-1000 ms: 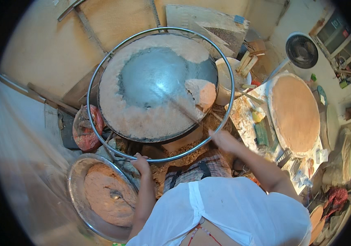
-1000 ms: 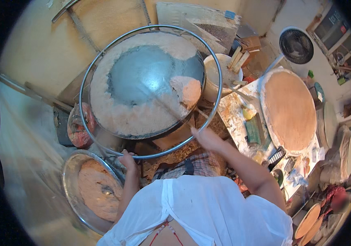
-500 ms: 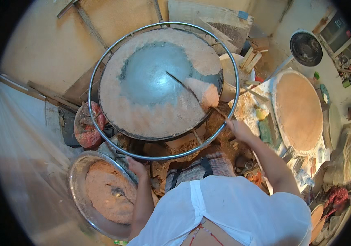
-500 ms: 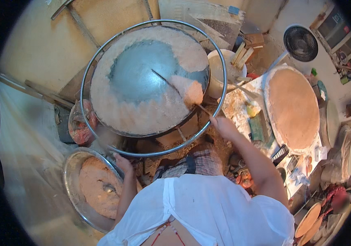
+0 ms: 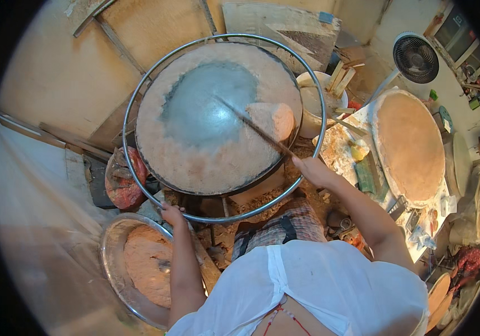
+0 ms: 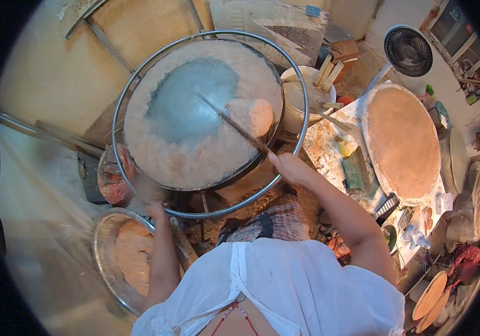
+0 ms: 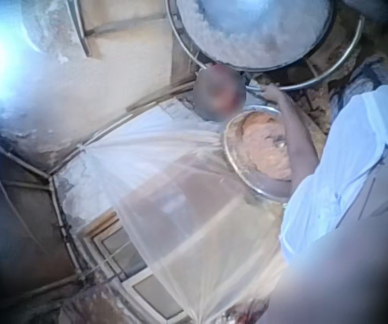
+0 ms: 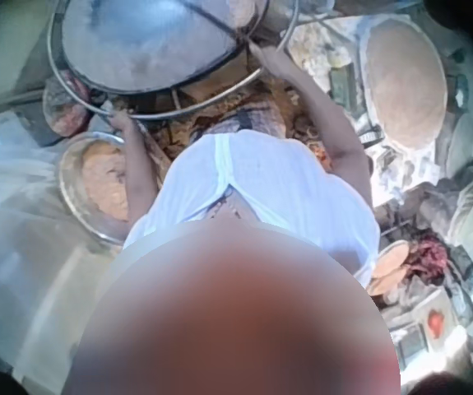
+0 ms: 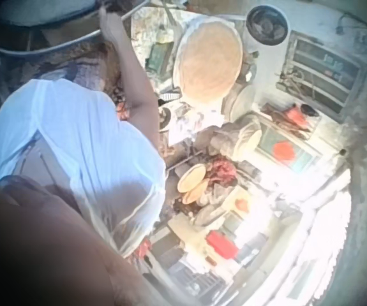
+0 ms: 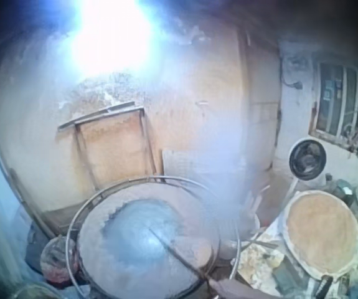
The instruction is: The person scoops batter from a metal bowl and spreads it in a circular motion on a large inverted dome-shaped pan using a wooden stick. After spreading, they lift the cooked crepe with a spatula and place it on a nearby surface. The process is repeated for a second crepe.
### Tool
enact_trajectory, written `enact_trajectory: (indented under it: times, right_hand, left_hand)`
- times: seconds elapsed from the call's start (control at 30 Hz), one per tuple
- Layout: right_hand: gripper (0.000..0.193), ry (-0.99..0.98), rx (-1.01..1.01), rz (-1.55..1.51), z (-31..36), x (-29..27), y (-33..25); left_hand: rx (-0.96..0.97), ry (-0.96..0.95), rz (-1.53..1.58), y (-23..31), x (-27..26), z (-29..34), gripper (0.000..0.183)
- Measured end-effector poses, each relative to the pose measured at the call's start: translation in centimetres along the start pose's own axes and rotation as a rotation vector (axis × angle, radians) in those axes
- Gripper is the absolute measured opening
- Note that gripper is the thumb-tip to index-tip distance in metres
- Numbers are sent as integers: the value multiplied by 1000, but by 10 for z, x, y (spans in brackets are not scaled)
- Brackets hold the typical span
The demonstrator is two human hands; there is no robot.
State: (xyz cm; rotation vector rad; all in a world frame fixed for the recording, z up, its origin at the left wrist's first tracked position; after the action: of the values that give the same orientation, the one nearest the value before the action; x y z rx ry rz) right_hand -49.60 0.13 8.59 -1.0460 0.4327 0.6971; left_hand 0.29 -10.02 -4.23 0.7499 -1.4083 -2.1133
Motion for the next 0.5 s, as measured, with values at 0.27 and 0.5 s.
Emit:
enact_trajectory:
  times: [0.27, 0.5]
  right_hand:
    - [64, 190, -390, 263, -47, -10, 55]
    - [41, 142, -14, -467, -39, -33, -79]
  left_hand:
    - [21, 11, -70, -32, 27, 44, 54]
    - [307, 183, -253, -39, -11, -12, 55]
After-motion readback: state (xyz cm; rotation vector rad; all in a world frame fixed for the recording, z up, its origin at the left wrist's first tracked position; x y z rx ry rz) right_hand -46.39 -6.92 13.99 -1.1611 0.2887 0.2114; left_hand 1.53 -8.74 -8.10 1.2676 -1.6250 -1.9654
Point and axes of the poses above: each hand's wrist, its own z-axis away from the middle knuckle, its own x-axis out of the palm, y = z × x, the point moved 2 cm from there along -z, towards the middle knuckle, and after that the axes turned 1 degree about -y, right-handed, at the moved point
